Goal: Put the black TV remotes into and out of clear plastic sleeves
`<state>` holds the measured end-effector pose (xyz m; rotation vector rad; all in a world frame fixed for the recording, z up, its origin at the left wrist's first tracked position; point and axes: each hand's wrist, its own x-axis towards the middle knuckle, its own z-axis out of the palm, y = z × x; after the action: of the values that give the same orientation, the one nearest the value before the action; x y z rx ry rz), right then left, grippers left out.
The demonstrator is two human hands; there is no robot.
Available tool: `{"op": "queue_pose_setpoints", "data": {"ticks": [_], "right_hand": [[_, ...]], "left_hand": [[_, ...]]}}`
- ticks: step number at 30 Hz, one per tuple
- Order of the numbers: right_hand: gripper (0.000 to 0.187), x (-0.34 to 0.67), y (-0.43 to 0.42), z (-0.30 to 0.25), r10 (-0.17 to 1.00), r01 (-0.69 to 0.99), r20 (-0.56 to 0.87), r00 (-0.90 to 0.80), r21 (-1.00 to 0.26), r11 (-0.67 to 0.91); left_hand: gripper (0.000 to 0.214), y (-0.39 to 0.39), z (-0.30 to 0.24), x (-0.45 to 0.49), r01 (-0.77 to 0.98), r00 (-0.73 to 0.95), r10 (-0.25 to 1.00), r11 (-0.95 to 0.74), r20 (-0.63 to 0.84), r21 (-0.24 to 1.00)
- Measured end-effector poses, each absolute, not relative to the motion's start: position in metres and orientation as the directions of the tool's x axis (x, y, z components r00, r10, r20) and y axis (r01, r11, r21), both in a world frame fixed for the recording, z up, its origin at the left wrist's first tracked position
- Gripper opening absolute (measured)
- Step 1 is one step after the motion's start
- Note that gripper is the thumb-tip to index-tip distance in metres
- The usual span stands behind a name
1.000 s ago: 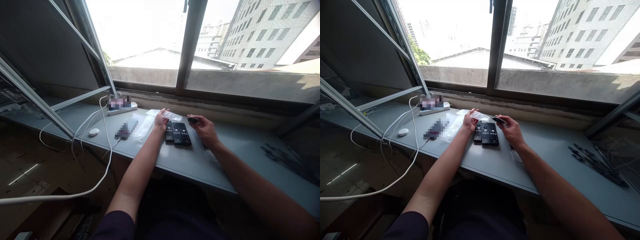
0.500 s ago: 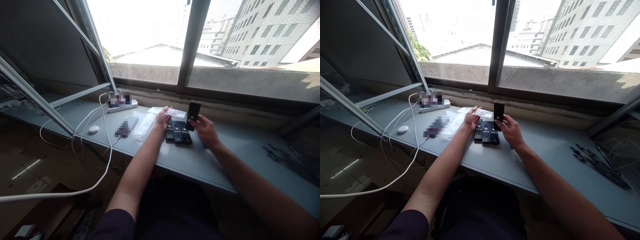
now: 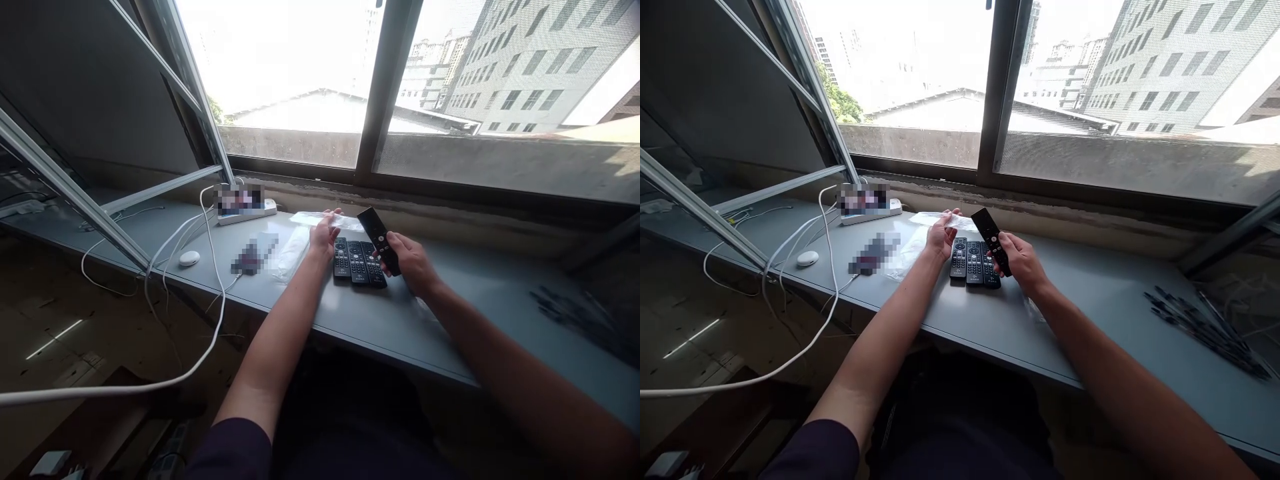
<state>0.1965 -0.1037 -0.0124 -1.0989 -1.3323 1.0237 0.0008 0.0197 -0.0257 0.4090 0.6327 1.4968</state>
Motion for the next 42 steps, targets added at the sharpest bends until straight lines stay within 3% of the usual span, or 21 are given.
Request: {"op": "queue_pose_setpoints", "data": {"ticks": [5, 13, 25, 32, 42], "right_hand": [[0.057, 0.198, -0.102, -0.013, 0.985, 0.024, 0.17, 0.009, -0.985, 0.169], [0.06, 0.198, -0.105, -0.011, 0.989, 0.103, 0.142, 0.034, -0.985, 0.138], [0.051, 0.195, -0.11, -0.005, 0.992, 0.181, 0.123, -0.002, -0.976, 0.121], [0.05, 0.196, -0.106, -0.009, 0.993, 0.184, 0.117, 0.008, -0.976, 0.114], [0.05, 0.194, -0.103, -0.013, 0.997, 0.156, 0.061, -0.04, -0.986, 0.066]], "left_hand": [[0.02, 0.02, -0.018, -0.01, -0.797, -0.086, 0.986, 0.02, -0.145, 0.604], [0.036, 0.02, -0.014, -0.023, -0.845, -0.164, 0.978, -0.072, -0.128, 0.53], [0.019, 0.021, -0.019, -0.013, -0.801, -0.007, 1.0, 0.003, -0.014, 0.599], [0.033, 0.022, -0.019, -0.016, -0.828, -0.048, 0.998, -0.015, -0.044, 0.56], [0.038, 0.011, -0.017, -0.001, -0.707, 0.124, 0.992, 0.086, 0.004, 0.702]]}}
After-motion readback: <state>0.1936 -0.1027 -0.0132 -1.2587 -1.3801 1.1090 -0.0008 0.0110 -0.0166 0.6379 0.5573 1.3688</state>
